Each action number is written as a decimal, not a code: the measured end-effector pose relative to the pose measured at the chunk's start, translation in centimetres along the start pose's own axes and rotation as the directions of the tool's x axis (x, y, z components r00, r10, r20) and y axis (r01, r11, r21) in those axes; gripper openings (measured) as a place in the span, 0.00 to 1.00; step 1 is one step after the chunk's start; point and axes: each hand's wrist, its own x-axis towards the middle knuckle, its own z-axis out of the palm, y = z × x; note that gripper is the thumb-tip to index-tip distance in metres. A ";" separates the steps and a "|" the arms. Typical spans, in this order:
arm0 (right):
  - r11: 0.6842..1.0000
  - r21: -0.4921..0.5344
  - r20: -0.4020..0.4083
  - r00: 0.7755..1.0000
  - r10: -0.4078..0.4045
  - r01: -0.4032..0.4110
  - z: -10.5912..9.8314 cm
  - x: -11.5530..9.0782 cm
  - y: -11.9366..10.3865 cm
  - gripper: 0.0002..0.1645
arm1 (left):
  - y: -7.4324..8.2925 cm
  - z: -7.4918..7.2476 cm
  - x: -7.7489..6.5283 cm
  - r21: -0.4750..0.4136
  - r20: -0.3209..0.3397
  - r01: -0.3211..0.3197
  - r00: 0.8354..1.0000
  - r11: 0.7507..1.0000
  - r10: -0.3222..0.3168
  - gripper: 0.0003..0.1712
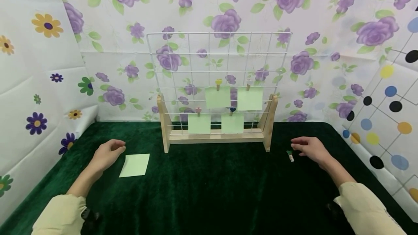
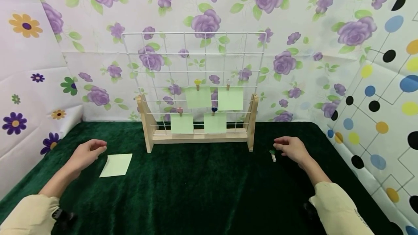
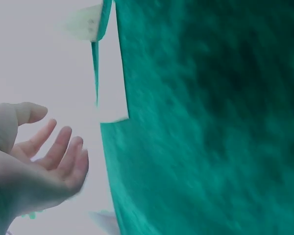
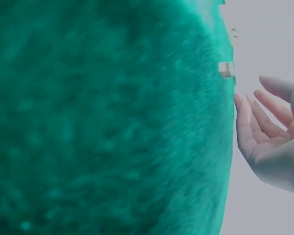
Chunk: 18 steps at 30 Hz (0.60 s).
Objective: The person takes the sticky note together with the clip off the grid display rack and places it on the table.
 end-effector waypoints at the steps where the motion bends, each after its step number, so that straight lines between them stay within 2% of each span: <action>1: 1.000 0.002 -0.014 1.000 -0.009 0.009 -0.1 -0.1 -0.3 0.26 | 0.4 0.1 -0.1 -0.004 -0.018 -0.011 1.000 1.000 0.011 0.25; 9: 0.992 -0.004 -0.059 0.990 -0.130 0.130 -0.3 -0.5 -3.5 0.27 | 4.6 1.2 -0.7 -0.054 -0.130 -0.095 0.988 0.994 0.087 0.23; 13: 0.984 -0.016 -0.056 0.983 -0.177 0.176 0.0 -0.7 -5.6 0.26 | 6.7 2.0 -0.8 -0.079 -0.140 -0.150 0.981 0.985 0.138 0.21; 18: 0.973 -0.007 -0.042 0.972 -0.230 0.230 0.8 -1.1 -7.9 0.26 | 8.9 3.4 -0.7 -0.133 -0.117 -0.170 0.981 0.976 0.155 0.20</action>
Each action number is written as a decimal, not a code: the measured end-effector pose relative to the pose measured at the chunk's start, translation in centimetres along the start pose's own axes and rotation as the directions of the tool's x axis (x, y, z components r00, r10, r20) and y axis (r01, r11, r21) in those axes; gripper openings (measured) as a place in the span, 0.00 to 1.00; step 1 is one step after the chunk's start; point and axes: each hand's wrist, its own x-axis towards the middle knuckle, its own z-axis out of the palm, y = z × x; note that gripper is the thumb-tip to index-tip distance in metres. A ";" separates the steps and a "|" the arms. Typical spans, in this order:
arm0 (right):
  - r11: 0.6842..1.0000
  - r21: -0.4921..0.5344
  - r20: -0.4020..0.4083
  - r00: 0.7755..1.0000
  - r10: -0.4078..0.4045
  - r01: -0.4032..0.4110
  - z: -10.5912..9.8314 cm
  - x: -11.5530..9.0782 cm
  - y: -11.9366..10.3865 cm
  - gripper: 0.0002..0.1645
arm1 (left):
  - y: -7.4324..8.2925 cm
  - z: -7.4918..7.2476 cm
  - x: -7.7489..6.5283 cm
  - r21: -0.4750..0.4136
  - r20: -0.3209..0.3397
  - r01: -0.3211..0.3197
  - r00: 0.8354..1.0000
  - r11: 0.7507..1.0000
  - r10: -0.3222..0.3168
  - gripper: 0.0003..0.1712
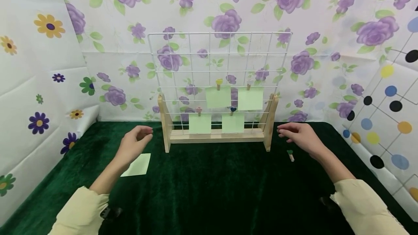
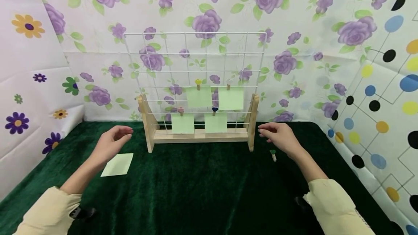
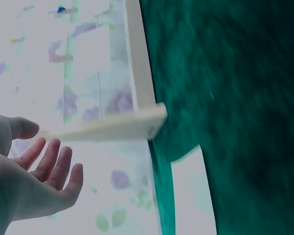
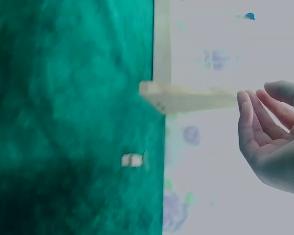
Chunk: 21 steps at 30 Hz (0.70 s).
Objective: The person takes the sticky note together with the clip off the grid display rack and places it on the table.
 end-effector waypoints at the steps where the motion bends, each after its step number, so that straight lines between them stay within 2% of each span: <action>1: 1.000 0.009 0.002 1.000 -0.009 0.009 0.2 0.0 -0.4 0.25 | 0.3 0.3 0.0 -0.014 0.005 -0.001 1.000 1.000 0.001 0.20; 9: 0.995 0.077 -0.006 0.998 -0.057 0.057 1.4 0.4 -2.3 0.25 | 2.1 2.6 0.1 -0.103 0.015 -0.015 1.000 0.995 0.017 0.20; 14: 0.994 0.093 -0.034 0.998 -0.049 0.052 1.8 1.0 -3.4 0.25 | 3.5 3.8 0.2 -0.157 0.032 -0.058 0.997 0.986 0.064 0.22; 21: 0.994 0.085 -0.059 0.996 -0.060 0.065 2.4 1.7 -5.8 0.24 | 5.1 5.5 1.3 -0.233 0.049 -0.093 0.993 0.968 0.107 0.24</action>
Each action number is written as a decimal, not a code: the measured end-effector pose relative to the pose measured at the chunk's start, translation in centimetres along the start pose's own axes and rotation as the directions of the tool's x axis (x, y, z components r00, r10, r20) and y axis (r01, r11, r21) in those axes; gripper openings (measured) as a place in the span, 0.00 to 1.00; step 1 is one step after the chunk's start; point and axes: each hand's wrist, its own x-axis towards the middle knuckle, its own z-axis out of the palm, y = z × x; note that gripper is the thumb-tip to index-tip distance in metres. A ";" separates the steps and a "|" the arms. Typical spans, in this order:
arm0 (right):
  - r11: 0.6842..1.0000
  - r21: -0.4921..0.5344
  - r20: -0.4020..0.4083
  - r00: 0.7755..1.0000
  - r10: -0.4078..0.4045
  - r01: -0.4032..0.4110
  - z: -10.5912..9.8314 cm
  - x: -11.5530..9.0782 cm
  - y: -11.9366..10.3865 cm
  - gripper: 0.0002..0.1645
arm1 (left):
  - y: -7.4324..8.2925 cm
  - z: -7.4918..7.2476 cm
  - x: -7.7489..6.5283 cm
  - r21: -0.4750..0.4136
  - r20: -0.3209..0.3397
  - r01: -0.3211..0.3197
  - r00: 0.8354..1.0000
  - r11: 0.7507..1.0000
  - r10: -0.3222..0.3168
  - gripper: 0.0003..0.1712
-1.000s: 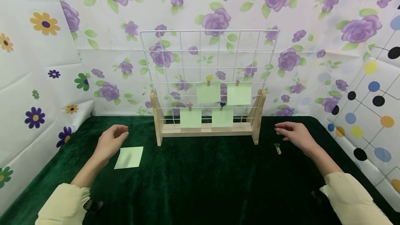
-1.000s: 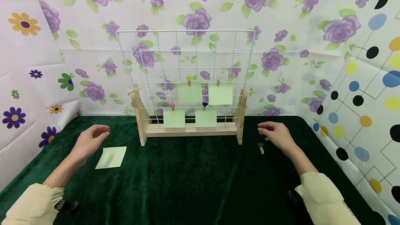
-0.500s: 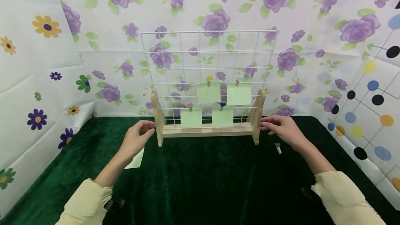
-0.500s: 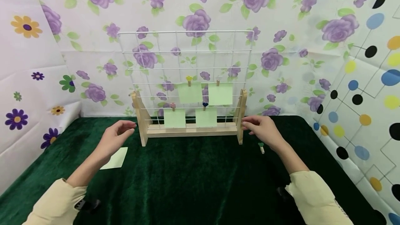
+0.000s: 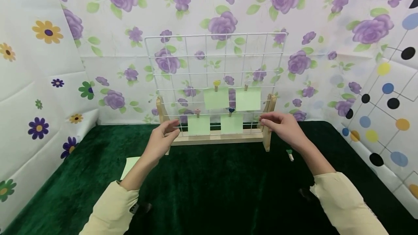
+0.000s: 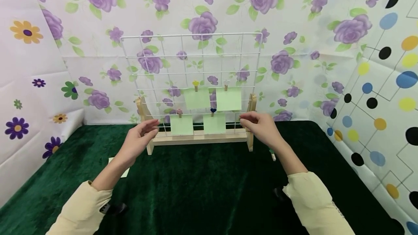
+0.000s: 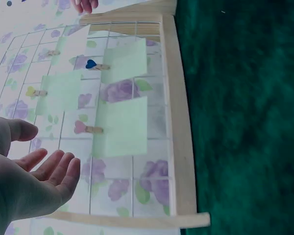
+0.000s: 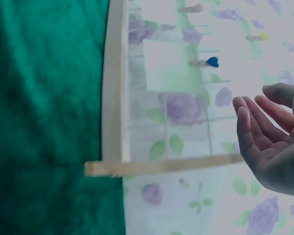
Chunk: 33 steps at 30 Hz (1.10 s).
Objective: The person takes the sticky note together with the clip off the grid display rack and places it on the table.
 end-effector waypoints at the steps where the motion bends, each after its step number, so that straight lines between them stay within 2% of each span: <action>1: 1.000 0.001 0.000 1.000 0.000 0.000 0.1 0.2 -0.4 0.24 | 0.2 0.2 0.3 -0.009 0.000 -0.001 1.000 1.000 0.001 0.24; 7: 0.998 0.015 -0.006 0.999 -0.053 0.053 1.0 1.8 -2.5 0.24 | 1.6 1.6 1.8 -0.079 -0.014 0.022 1.000 0.997 -0.023 0.24; 15: 0.989 0.062 -0.024 0.990 -0.136 0.137 2.2 3.8 -4.9 0.21 | 3.0 3.4 3.6 -0.220 -0.021 0.041 0.999 0.975 -0.046 0.25; 24: 0.989 0.075 -0.028 0.992 -0.123 0.125 3.2 5.3 -7.5 0.23 | 4.1 4.5 5.8 -0.254 -0.052 0.060 0.996 0.965 -0.076 0.23; 33: 0.983 0.081 -0.064 0.985 -0.160 0.165 4.8 6.5 -8.6 0.22 | 4.7 5.1 6.9 -0.217 -0.106 0.056 0.991 0.975 -0.080 0.25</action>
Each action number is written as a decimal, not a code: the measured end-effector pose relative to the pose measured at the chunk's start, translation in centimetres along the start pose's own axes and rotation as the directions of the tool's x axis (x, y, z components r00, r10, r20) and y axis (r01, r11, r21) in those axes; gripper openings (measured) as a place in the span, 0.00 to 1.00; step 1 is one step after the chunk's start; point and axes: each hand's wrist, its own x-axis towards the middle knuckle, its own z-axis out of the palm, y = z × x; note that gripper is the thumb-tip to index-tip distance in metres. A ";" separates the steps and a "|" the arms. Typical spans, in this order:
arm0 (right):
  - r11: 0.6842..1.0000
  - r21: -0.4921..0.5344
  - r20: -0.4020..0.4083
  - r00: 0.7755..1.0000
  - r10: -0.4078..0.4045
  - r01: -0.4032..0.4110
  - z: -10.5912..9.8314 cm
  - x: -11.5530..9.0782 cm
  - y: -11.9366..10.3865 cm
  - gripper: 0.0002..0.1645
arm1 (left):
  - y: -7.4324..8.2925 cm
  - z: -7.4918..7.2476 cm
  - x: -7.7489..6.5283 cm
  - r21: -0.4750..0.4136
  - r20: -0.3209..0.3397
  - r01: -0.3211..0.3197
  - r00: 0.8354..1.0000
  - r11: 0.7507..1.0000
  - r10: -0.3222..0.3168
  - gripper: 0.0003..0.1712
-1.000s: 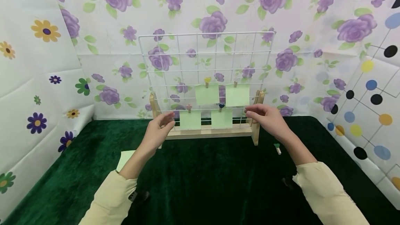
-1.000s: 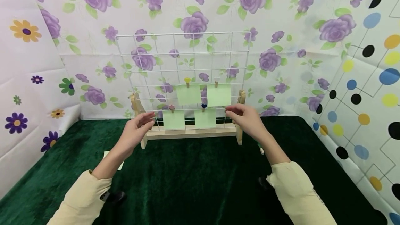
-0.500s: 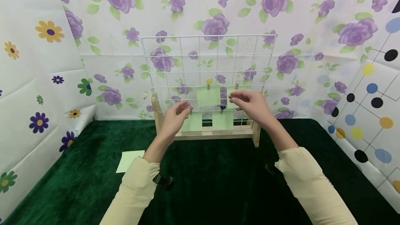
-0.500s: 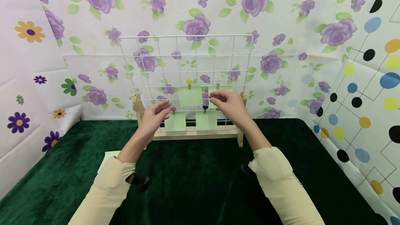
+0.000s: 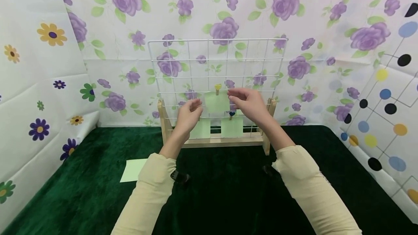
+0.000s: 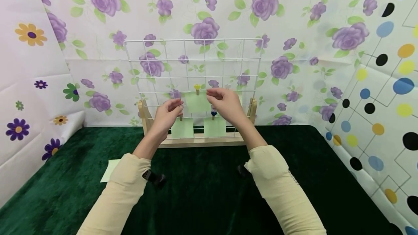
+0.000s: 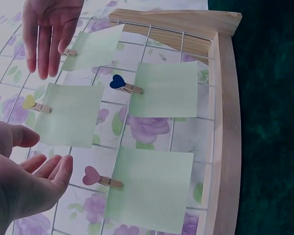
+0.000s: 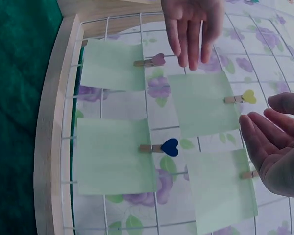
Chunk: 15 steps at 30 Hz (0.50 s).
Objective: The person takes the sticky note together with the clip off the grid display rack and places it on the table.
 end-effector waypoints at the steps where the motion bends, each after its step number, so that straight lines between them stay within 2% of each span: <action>1: 1.000 -0.002 -0.005 1.000 0.000 0.000 0.2 0.2 -0.1 0.22 | 0.0 0.1 0.1 0.004 -0.008 -0.005 1.000 1.000 0.005 0.25; 10: 1.000 0.023 -0.025 1.000 -0.003 0.003 1.1 2.0 -1.1 0.21 | 0.7 0.7 0.9 0.041 -0.089 -0.023 0.996 0.999 0.026 0.21; 15: 0.999 0.032 -0.038 0.999 0.017 -0.016 1.5 2.7 -1.4 0.22 | 1.2 1.0 1.4 0.029 -0.098 -0.031 0.995 0.999 0.034 0.19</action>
